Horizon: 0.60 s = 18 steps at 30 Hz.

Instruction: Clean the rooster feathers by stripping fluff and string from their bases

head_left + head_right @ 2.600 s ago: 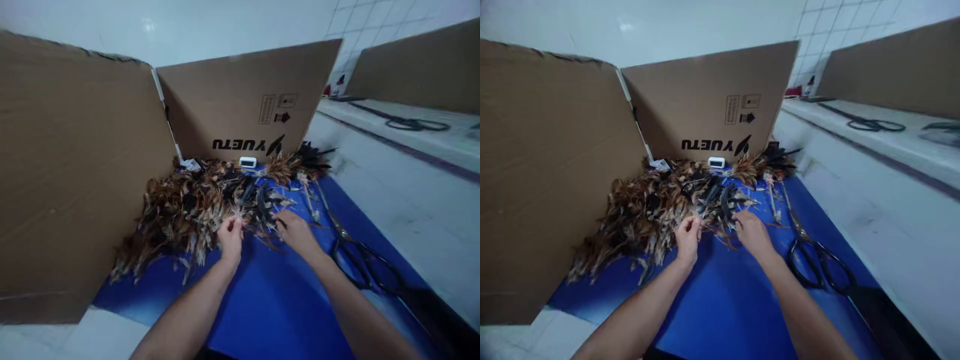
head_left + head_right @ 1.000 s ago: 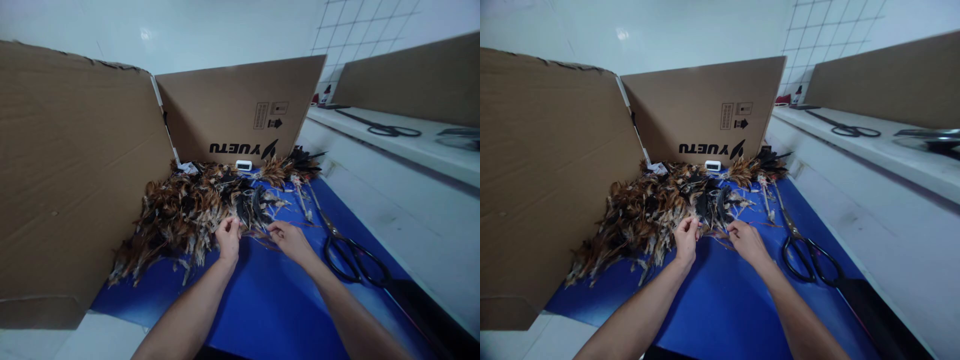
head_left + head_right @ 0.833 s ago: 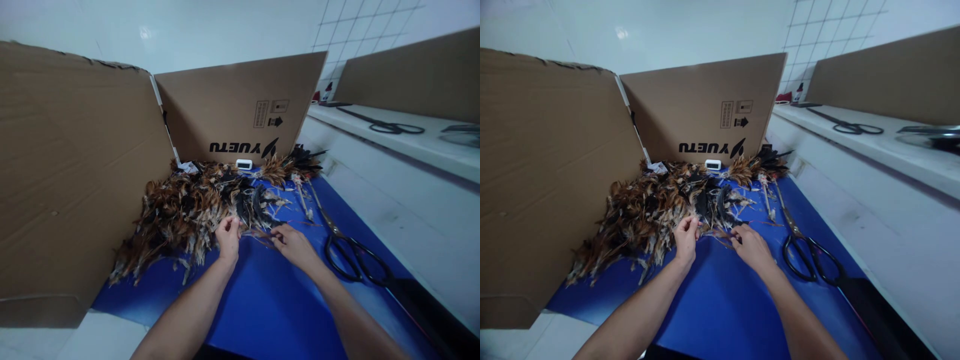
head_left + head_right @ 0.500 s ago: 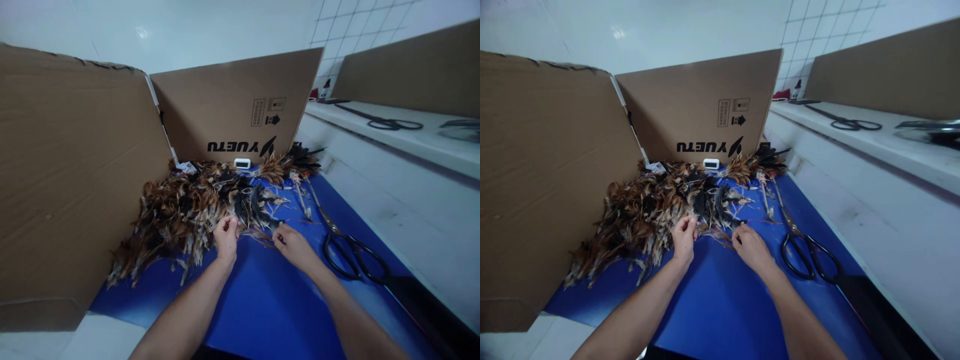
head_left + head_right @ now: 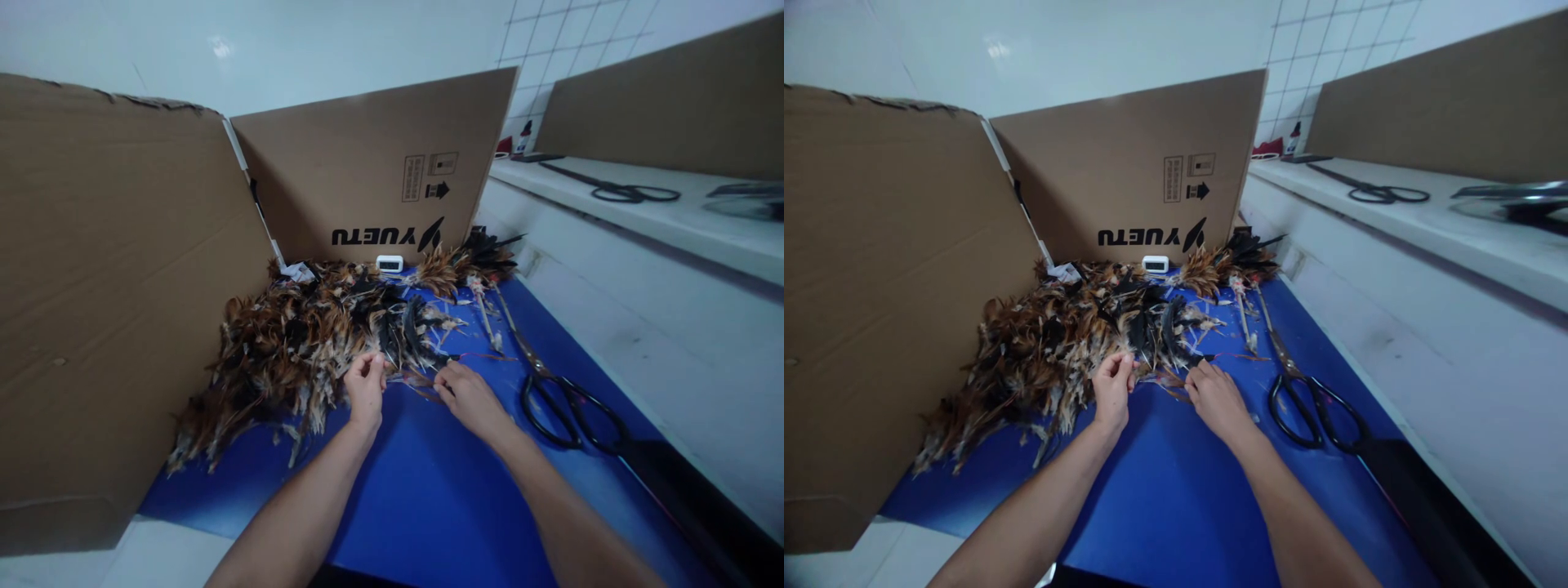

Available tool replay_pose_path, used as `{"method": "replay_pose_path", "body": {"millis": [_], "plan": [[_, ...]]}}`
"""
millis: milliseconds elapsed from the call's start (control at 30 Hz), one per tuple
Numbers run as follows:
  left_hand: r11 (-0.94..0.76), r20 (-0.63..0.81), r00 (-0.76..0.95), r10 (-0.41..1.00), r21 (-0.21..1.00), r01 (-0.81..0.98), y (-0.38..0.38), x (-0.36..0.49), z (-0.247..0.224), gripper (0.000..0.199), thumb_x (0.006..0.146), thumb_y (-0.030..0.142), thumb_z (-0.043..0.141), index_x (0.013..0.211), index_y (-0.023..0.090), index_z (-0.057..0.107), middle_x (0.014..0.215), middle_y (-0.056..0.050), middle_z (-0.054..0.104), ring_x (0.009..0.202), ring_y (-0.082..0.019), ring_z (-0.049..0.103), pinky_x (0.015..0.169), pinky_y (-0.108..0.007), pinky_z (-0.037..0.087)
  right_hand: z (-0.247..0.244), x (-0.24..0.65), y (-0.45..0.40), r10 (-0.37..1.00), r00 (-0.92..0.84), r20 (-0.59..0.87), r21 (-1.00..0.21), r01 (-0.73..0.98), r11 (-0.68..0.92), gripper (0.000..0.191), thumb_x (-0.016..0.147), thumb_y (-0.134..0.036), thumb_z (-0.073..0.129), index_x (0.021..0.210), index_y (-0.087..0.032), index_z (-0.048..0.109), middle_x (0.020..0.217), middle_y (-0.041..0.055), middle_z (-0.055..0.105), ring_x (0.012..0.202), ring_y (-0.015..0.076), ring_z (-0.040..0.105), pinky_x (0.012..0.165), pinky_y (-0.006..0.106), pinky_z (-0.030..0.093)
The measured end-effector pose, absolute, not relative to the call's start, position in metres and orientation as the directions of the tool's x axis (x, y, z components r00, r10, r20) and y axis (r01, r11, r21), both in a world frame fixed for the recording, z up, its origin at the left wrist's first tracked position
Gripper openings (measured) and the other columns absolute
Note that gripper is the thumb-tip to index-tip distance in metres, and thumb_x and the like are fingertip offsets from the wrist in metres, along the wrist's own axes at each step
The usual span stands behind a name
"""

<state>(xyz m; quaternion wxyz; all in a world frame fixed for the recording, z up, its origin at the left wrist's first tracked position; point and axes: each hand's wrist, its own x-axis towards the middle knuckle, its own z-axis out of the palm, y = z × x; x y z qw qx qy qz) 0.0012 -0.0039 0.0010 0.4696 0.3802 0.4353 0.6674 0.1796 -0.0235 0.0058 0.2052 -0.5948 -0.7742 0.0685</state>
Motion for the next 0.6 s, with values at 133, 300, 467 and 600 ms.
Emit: {"method": "replay_pose_path", "body": {"millis": [133, 300, 467, 600], "plan": [[-0.176, 0.094, -0.269, 0.958, 0.938, -0.298, -0.004, 0.001, 0.000, 0.031, 0.073, 0.043, 0.063, 0.081, 0.013, 0.061, 0.066, 0.000, 0.060, 0.041, -0.003, 0.039, 0.040, -0.017, 0.029, 0.008, 0.180, -0.023, 0.949, -0.201, 0.244, -0.364, 0.888, 0.281, 0.014, 0.082, -0.017, 0.044, 0.073, -0.020, 0.054, 0.081, 0.0049, 0.057, 0.079, 0.0183, 0.054, 0.074, 0.029, 0.040], [-0.185, 0.108, -0.256, 0.961, 0.936, -0.300, -0.003, 0.000, 0.000, 0.030, 0.074, 0.042, 0.063, 0.080, 0.013, 0.060, 0.068, -0.001, 0.060, 0.042, -0.003, 0.039, 0.041, -0.017, 0.030, 0.016, 0.187, -0.023, 0.933, -0.188, 0.305, -0.462, 0.828, 0.318, 0.014, 0.083, -0.021, 0.043, 0.072, -0.021, 0.053, 0.078, 0.0034, 0.057, 0.075, 0.0176, 0.053, 0.070, 0.029, 0.040], [-0.171, 0.091, -0.259, 0.962, 0.938, -0.303, -0.004, 0.000, 0.001, 0.031, 0.072, 0.043, 0.065, 0.078, 0.013, 0.060, 0.065, 0.000, 0.061, 0.040, -0.003, 0.038, 0.040, -0.017, 0.029, 0.030, 0.186, -0.028, 0.923, -0.191, 0.335, -0.552, 0.754, 0.356, 0.013, 0.083, -0.024, 0.046, 0.073, -0.022, 0.055, 0.079, 0.0018, 0.058, 0.077, 0.0168, 0.054, 0.072, 0.029, 0.041], [-0.173, 0.091, -0.266, 0.960, 0.938, -0.302, -0.004, 0.001, 0.003, 0.029, 0.071, 0.042, 0.065, 0.077, 0.014, 0.060, 0.065, 0.000, 0.061, 0.040, -0.003, 0.038, 0.039, -0.017, 0.028, 0.035, 0.182, -0.032, 0.902, -0.324, 0.286, -0.571, 0.699, 0.432, 0.011, 0.082, -0.022, 0.050, 0.073, -0.022, 0.057, 0.082, 0.0022, 0.061, 0.082, 0.0177, 0.054, 0.079, 0.032, 0.040]]}}
